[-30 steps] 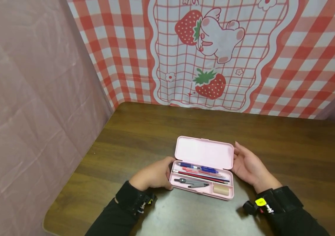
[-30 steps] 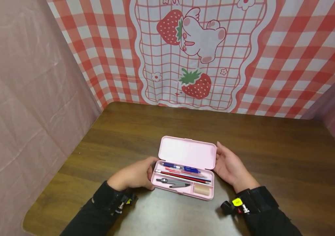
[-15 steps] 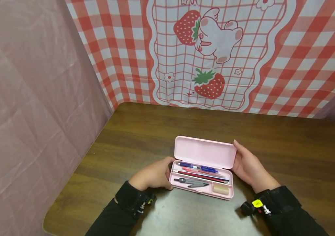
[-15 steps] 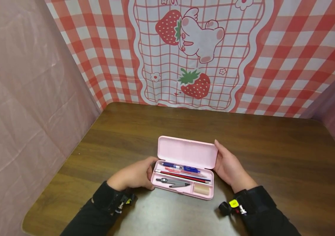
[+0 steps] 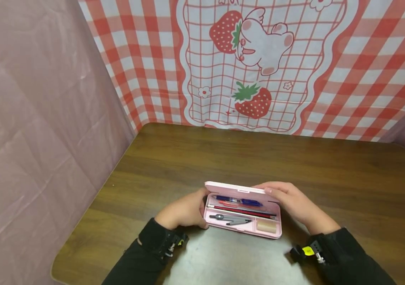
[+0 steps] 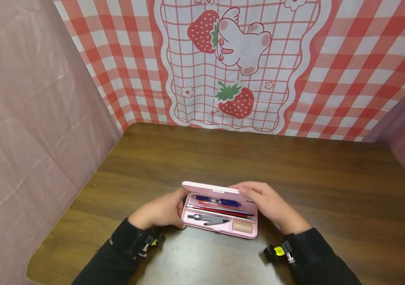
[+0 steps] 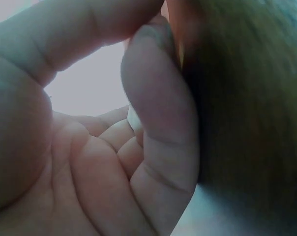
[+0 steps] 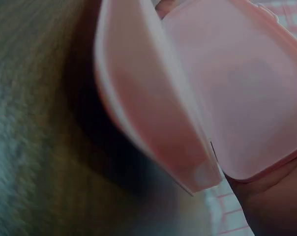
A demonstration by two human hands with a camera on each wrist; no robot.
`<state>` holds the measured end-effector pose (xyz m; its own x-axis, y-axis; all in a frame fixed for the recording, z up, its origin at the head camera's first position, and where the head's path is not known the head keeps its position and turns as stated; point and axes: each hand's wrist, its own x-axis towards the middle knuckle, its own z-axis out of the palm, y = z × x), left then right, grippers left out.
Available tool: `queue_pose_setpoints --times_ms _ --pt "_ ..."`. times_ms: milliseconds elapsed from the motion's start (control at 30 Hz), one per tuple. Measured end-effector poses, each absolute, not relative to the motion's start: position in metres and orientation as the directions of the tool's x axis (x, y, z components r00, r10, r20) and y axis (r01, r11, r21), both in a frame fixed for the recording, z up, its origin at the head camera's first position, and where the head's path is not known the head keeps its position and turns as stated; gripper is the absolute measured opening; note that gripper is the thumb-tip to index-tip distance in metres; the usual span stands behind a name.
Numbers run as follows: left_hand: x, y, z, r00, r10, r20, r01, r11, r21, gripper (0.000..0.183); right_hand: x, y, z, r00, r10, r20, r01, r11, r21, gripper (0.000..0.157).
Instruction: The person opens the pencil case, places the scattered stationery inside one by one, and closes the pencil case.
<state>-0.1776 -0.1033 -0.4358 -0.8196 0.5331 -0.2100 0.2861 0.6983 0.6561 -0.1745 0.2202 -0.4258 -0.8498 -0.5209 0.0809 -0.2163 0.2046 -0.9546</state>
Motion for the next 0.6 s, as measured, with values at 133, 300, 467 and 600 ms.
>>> queue_pose_setpoints --times_ms 133,300,467,600 --pt "-0.178 -0.102 -0.436 -0.818 0.536 -0.21 0.293 0.702 0.649 0.09 -0.171 0.217 -0.419 -0.8 -0.588 0.118 -0.339 0.281 -0.898 0.03" --pt "-0.177 -0.102 -0.434 -0.826 0.521 -0.213 0.291 0.719 0.631 0.083 -0.164 0.214 -0.415 -0.801 -0.593 0.08 -0.406 0.44 -0.801 0.032" --pt "-0.176 -0.103 -0.435 -0.828 0.519 -0.212 0.287 0.717 0.635 0.085 -0.155 0.204 -0.411 -0.8 -0.594 0.082 -0.492 0.572 -0.656 0.038" --pt "-0.177 -0.103 -0.435 -0.822 0.525 -0.221 0.293 0.722 0.626 0.084 -0.146 0.194 -0.408 -0.775 -0.632 0.013 -0.545 0.657 -0.521 0.049"
